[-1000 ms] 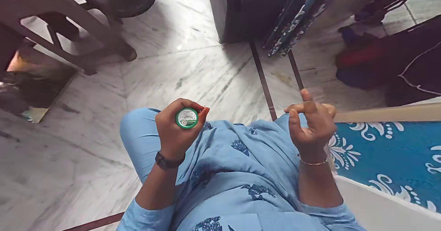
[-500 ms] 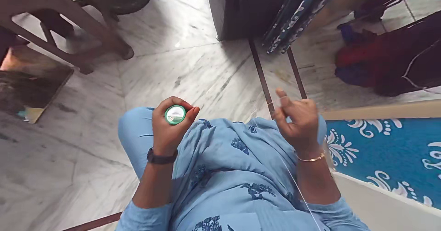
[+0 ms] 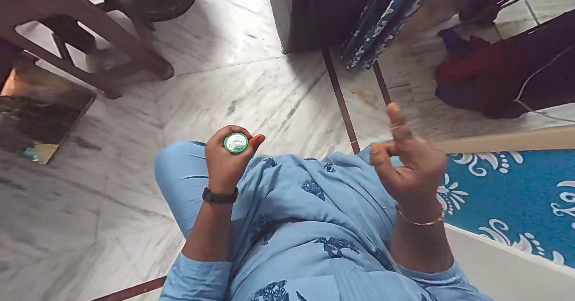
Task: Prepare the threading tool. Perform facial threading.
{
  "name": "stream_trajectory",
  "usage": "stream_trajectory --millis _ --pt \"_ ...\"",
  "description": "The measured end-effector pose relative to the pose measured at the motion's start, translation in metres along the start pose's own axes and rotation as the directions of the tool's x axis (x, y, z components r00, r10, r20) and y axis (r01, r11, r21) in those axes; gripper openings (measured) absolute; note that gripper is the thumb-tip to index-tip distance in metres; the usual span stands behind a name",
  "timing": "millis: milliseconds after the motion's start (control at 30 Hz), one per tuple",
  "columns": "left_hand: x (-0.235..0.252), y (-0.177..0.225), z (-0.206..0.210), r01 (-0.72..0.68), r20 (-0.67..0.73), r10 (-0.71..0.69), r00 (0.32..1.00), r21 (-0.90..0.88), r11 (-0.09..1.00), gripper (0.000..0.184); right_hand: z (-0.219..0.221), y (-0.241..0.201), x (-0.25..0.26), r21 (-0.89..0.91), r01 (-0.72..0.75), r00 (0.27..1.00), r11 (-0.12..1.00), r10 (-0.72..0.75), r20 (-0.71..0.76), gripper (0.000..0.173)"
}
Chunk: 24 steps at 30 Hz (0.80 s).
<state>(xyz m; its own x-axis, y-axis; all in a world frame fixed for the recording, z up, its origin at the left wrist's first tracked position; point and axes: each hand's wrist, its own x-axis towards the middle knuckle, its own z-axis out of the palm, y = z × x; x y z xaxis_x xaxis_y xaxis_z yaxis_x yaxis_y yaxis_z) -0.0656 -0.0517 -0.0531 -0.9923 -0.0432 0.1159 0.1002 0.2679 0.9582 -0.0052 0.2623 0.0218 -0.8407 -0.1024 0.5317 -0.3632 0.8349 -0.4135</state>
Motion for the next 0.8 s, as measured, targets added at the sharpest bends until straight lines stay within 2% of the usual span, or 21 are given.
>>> stream_trajectory --millis 100,200,300,367,433,467,533,600,667,733,800 --pt "0.006 -0.017 0.010 0.173 -0.039 -0.168 0.985 0.207 0.963 0.028 0.027 0.012 -0.004 -0.035 -0.062 0.994 0.997 0.064 0.084 0.042" --pt "0.011 -0.027 0.011 0.233 -0.086 -0.217 0.972 0.389 0.891 0.030 0.058 0.028 -0.012 -0.038 -0.065 0.988 0.997 0.070 0.139 0.036" --pt "0.011 -0.023 0.008 0.247 -0.095 -0.228 0.969 0.409 0.878 0.029 0.080 0.035 -0.019 0.000 -0.069 0.984 0.998 0.068 0.164 0.037" --pt "0.006 -0.014 0.006 0.187 -0.026 -0.188 0.982 0.289 0.939 0.027 0.091 0.038 -0.024 0.101 -0.165 0.978 0.981 0.150 0.144 0.034" --pt "-0.001 -0.001 0.008 0.072 0.089 -0.080 0.993 0.088 0.994 0.023 0.101 0.041 -0.030 0.172 -0.246 0.967 0.954 0.229 0.111 0.032" --pt "-0.005 0.009 0.010 0.008 0.149 -0.008 0.989 -0.004 1.000 0.023 0.106 0.042 -0.033 0.156 -0.239 0.970 0.959 0.229 0.079 0.031" --pt "-0.012 0.030 0.019 -0.130 0.269 0.171 0.948 -0.163 0.978 0.026 0.118 0.043 -0.037 0.044 -0.175 0.984 0.984 0.174 0.039 0.031" --pt "-0.017 0.053 0.034 -0.262 0.379 0.354 0.855 -0.274 0.925 0.032 0.129 0.040 -0.036 -0.097 -0.079 0.995 0.992 0.085 0.051 0.028" --pt "-0.023 0.077 0.050 -0.345 0.445 0.418 0.792 -0.238 0.908 0.035 0.139 0.036 -0.035 -0.165 0.008 0.990 0.986 0.016 0.140 0.027" --pt "-0.028 0.092 0.066 -0.385 0.447 0.387 0.807 -0.100 0.918 0.038 0.156 0.041 -0.044 -0.149 0.078 0.972 0.986 -0.042 0.233 0.030" --pt "-0.029 0.097 0.078 -0.383 0.430 0.328 0.841 0.046 0.923 0.039 0.179 0.053 -0.057 -0.047 0.019 0.957 0.999 -0.004 0.291 0.038"
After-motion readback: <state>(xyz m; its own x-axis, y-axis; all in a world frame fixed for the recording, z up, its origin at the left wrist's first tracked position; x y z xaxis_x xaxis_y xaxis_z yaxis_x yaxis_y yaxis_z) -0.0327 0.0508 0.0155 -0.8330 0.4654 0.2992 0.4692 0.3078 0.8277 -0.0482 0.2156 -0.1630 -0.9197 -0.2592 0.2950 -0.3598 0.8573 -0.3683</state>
